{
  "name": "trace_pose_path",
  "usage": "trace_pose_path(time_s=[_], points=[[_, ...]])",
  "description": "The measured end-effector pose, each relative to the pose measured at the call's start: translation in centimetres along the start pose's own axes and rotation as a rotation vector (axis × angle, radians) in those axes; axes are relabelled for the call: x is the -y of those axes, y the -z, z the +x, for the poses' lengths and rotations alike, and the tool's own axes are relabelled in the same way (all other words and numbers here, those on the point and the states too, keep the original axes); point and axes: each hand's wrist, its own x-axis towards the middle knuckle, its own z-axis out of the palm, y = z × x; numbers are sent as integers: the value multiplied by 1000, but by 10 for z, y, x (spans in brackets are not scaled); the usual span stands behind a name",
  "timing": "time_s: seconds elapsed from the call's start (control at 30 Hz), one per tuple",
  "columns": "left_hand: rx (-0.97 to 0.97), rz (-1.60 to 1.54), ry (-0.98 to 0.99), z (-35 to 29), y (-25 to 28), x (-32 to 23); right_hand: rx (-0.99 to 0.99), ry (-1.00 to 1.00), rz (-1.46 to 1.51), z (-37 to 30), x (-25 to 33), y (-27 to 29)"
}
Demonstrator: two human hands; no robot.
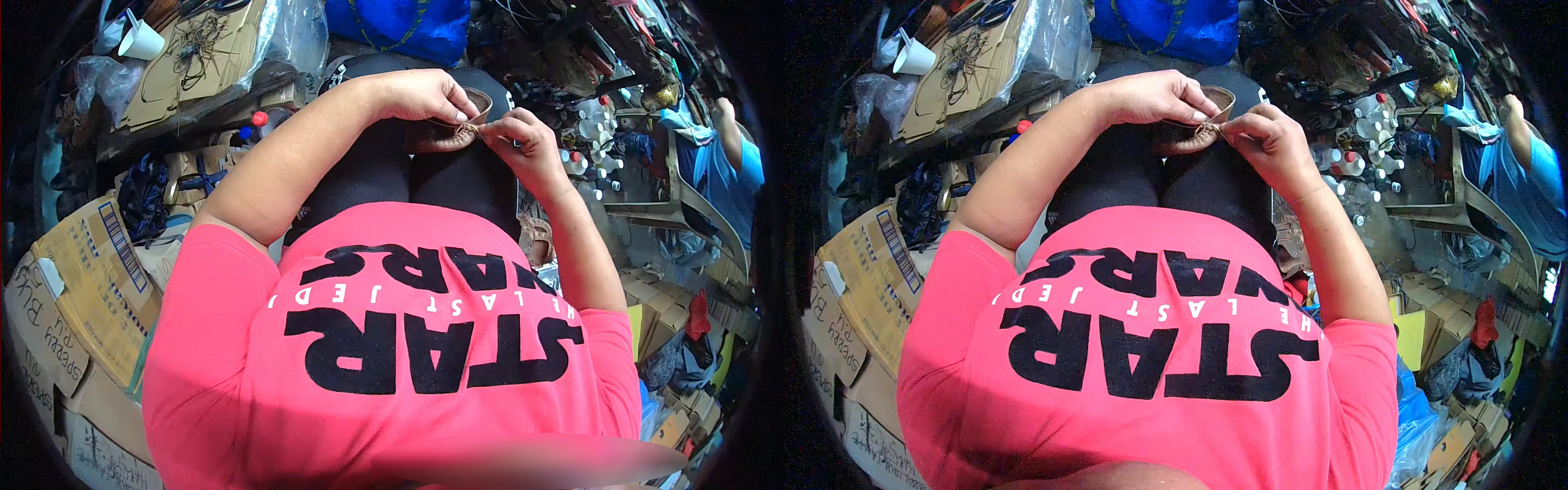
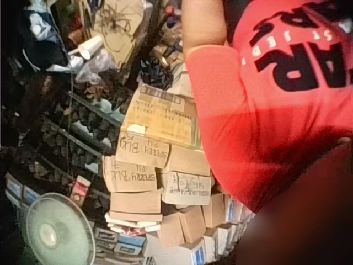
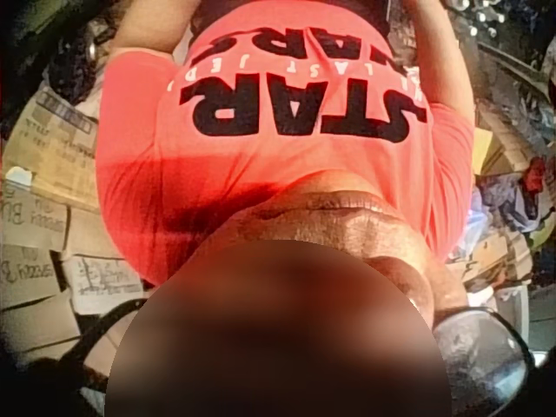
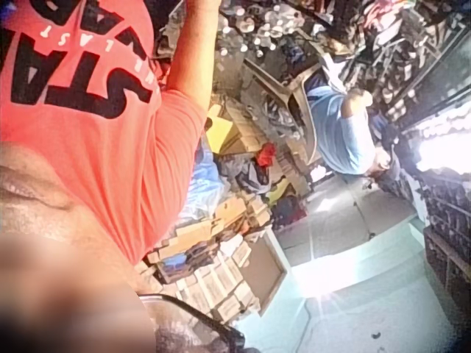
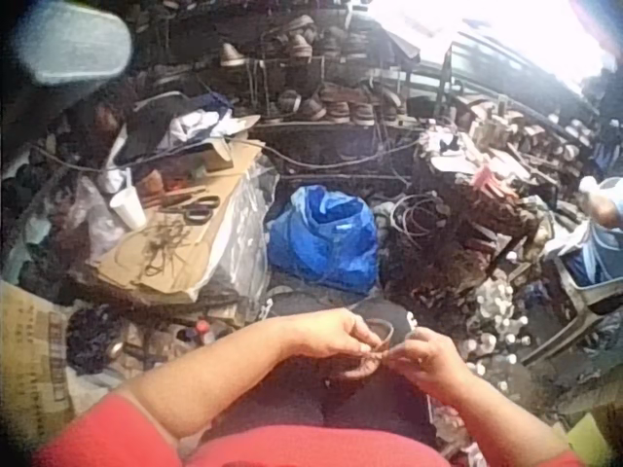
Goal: Hand-stitching a leather shoe upper using a needle and thread while seated.
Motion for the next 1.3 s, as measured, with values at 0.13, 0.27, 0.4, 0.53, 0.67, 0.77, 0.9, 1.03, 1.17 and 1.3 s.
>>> trace_pose_path(time_s=[0.13,0.27,0.4,0.53,0.67,0.77,0.9,1.03,1.17,1.3], points=[[66,81,-1,3,0,-1,191,107,-441,14,32,14],[99,299,-90,5,4,-8,360,245,-764,33,51,15],[16,285,-83,9,4,-9,417,122,-690,41,50,8],[-221,383,-157,10,1,-4,355,-90,-315,38,20,5],[-590,654,-314,-14,-14,3,272,-428,281,22,0,14],[-430,605,-90,-50,-20,-5,201,-416,281,2,-21,16],[-430,762,35,-78,2,4,157,-32,-129,3,0,5],[-695,611,-212,-63,18,8,-461,-367,557,15,-50,-10],[-426,-951,-317,-29,-21,-24,-533,-489,1608,29,-14,-10],[-394,-1216,-369,-21,-18,1,-191,-387,1782,7,-29,-5]])
